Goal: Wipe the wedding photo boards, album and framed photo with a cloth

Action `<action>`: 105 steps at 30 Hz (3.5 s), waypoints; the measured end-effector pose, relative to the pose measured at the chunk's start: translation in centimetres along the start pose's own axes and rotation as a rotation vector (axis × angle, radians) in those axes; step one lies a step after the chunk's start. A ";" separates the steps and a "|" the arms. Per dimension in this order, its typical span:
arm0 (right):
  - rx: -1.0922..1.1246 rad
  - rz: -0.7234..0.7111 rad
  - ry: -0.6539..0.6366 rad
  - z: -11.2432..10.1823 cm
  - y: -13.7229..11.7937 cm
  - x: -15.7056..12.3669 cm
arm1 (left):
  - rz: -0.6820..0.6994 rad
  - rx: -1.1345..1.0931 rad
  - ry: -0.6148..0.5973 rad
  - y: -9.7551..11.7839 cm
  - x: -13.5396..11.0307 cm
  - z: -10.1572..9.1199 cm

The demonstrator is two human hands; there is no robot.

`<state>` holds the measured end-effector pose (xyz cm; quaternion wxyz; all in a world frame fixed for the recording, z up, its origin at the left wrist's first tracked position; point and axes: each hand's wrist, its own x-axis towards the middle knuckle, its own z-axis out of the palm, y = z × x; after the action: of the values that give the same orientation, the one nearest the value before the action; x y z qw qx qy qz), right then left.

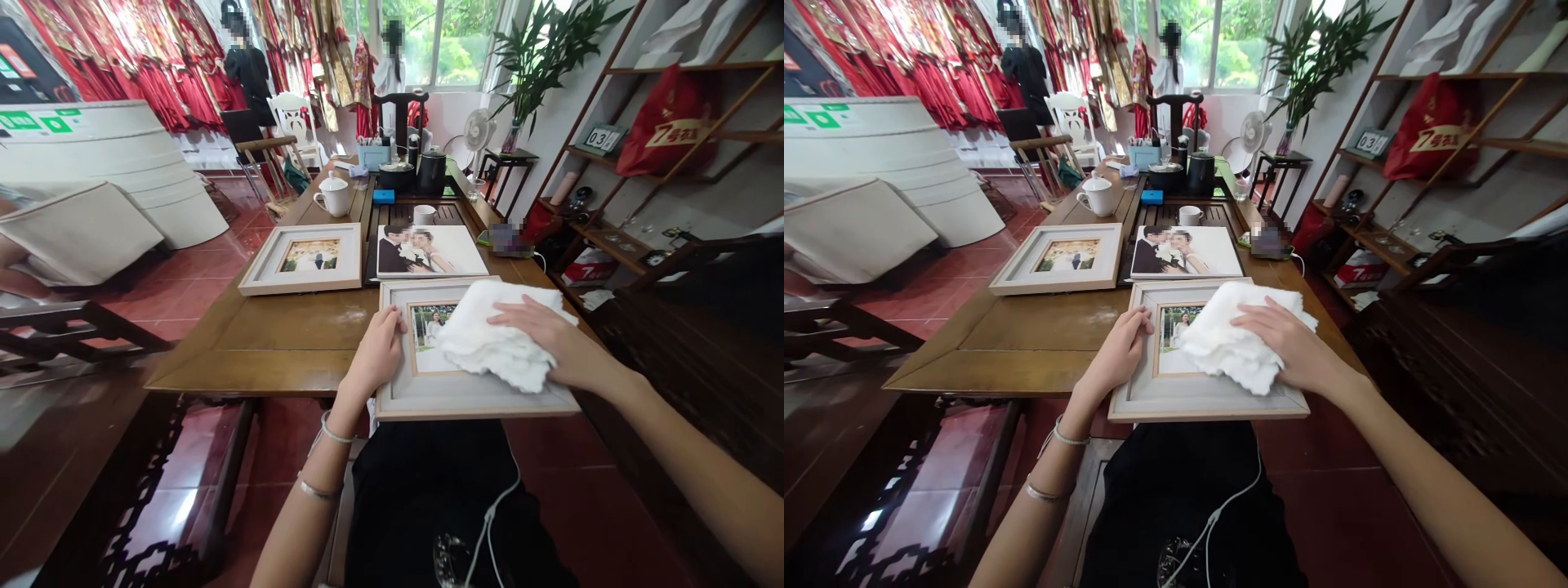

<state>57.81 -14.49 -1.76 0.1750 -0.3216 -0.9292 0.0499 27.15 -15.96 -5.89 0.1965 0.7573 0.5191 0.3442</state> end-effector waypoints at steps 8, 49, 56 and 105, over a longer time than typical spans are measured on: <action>-0.135 0.154 0.180 2.6 4.3 5.7 | -0.029 -0.015 -0.010 0.4 0.0 -0.1; -0.131 0.121 0.008 1.5 3.2 5.8 | -0.031 -0.047 0.003 0.2 -0.1 -0.1; 0.085 0.017 -0.070 1.9 0.6 6.5 | -0.027 -0.049 -0.002 0.2 -0.1 0.0; 0.472 -0.076 -0.460 -1.5 -4.2 3.7 | -0.048 -0.077 -0.001 0.0 -0.1 0.0</action>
<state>53.20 -15.57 1.55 0.0321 -0.2177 -0.9184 0.3287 27.14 -16.01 -5.93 0.2338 0.7366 0.5235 0.3588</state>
